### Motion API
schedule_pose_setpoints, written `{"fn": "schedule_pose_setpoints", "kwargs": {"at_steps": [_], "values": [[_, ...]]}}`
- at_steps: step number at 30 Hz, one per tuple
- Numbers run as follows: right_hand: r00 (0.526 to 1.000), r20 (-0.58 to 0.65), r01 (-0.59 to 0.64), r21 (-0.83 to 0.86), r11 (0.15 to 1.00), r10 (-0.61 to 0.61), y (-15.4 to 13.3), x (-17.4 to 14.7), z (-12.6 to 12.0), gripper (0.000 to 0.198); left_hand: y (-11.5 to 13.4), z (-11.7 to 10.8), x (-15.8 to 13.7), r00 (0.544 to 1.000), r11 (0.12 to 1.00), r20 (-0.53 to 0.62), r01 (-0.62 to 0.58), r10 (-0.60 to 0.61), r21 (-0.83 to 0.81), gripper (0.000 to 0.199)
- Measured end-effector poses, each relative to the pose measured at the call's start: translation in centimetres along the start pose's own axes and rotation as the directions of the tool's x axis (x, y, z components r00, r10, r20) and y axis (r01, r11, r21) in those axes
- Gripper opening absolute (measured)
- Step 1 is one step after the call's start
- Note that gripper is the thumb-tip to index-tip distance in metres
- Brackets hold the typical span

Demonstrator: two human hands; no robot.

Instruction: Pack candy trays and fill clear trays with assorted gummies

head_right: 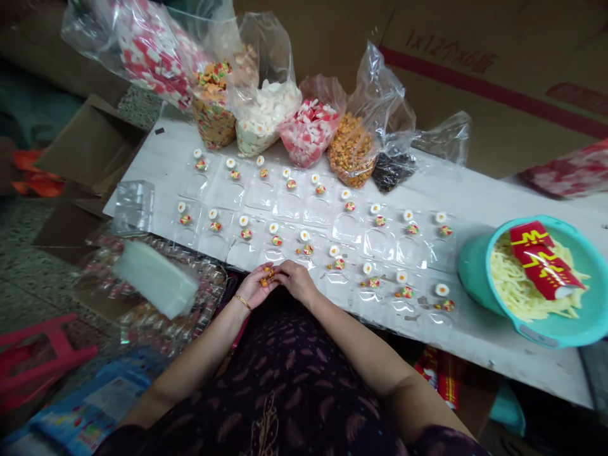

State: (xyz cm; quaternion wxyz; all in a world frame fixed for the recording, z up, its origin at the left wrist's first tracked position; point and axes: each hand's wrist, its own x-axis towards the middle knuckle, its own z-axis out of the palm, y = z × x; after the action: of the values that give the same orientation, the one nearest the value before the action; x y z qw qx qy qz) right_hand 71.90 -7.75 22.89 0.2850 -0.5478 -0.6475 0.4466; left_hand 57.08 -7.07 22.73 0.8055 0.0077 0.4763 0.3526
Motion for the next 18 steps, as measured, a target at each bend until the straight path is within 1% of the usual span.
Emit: {"fn": "schedule_pose_setpoints", "kwargs": {"at_steps": [2,4,6,8,10,12,14,16,18], "values": [[0.982,-0.139,-0.119,0.088,0.989,0.131,0.8,0.8,0.1,0.01,0.4,-0.8,-0.2,0.999,0.999,-0.036,-0.022,0.021,-0.026,0.021],[0.948,-0.233,-0.199,0.097,0.975,0.217,1.4,2.2,0.3,0.012,0.9,-1.8,-0.5,0.996,0.998,-0.078,-0.039,0.035,-0.055,0.019],[0.943,-0.262,-0.21,0.017,0.978,0.207,1.5,3.9,0.8,0.012,1.2,-2.7,-1.1,0.994,0.996,-0.105,-0.047,0.04,-0.072,0.018],[0.959,-0.249,-0.172,-0.143,0.975,0.133,1.2,5.8,1.5,0.01,1.3,-3.6,-1.7,0.991,0.996,-0.129,-0.053,0.043,-0.075,0.018],[0.985,-0.167,-0.103,-0.353,0.93,0.046,0.8,7.6,2.3,0.014,1.2,-4.4,-2.5,0.986,0.995,-0.163,-0.06,0.047,-0.075,0.018],[0.999,-0.034,-0.018,-0.511,0.859,0.0,0.5,9.0,3.1,0.021,1.1,-5.1,-3.1,0.978,0.994,-0.201,-0.071,0.053,-0.079,0.017],[0.996,0.086,0.057,-0.582,0.811,-0.008,0.5,9.6,3.8,0.025,1.0,-5.8,-3.6,0.972,0.993,-0.229,-0.083,0.061,-0.088,0.016],[0.988,0.154,0.104,-0.594,0.798,-0.014,0.7,9.3,4.3,0.027,1.1,-6.3,-3.8,0.967,0.991,-0.245,-0.092,0.066,-0.096,0.016],[0.977,0.206,0.165,-0.602,0.781,-0.048,1.1,8.3,4.6,0.027,1.2,-6.5,-3.8,0.966,0.99,-0.251,-0.098,0.07,-0.103,0.016]]}}
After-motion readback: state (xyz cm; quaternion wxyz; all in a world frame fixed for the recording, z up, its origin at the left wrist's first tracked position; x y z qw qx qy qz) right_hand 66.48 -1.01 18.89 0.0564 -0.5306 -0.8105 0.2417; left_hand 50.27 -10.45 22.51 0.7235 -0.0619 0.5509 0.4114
